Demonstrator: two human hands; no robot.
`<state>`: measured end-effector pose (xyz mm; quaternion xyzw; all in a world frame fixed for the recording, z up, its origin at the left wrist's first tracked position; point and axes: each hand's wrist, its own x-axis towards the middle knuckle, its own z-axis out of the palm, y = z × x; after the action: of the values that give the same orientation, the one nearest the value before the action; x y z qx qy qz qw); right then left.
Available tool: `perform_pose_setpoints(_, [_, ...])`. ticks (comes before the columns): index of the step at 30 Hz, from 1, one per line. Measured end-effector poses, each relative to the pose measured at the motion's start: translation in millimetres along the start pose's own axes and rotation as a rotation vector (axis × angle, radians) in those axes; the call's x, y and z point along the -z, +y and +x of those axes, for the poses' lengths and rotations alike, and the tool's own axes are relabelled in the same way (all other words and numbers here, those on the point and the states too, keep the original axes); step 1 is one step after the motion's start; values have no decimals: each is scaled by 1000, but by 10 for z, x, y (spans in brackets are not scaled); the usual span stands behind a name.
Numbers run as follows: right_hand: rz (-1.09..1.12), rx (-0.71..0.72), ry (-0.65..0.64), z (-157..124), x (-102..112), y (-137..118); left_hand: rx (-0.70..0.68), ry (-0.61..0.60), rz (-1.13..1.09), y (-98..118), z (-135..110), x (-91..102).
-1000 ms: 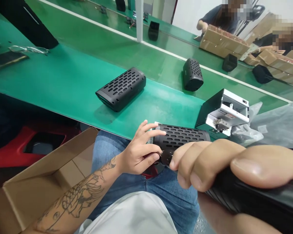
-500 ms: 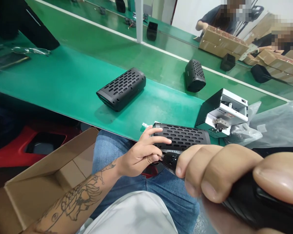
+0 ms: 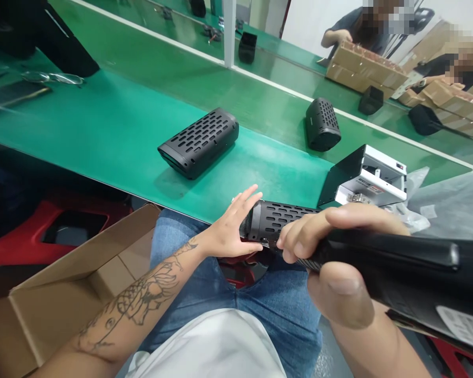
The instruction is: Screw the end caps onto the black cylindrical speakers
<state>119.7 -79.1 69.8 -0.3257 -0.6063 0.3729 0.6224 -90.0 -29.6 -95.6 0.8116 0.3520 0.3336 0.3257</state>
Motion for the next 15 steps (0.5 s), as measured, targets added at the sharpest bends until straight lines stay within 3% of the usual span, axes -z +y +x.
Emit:
perform_pose_setpoints(5, [43,-5,-112,29,-25,96,-21,-21,-170,-71,33,-50])
perform_pose_setpoints(9, [108,92,-141,59,-57,197,-38,-16,-223,-113,34,-96])
perform_pose_setpoints(15, [113,-2,-226,76,-47,151,-72,23,-228,-120,60,-106])
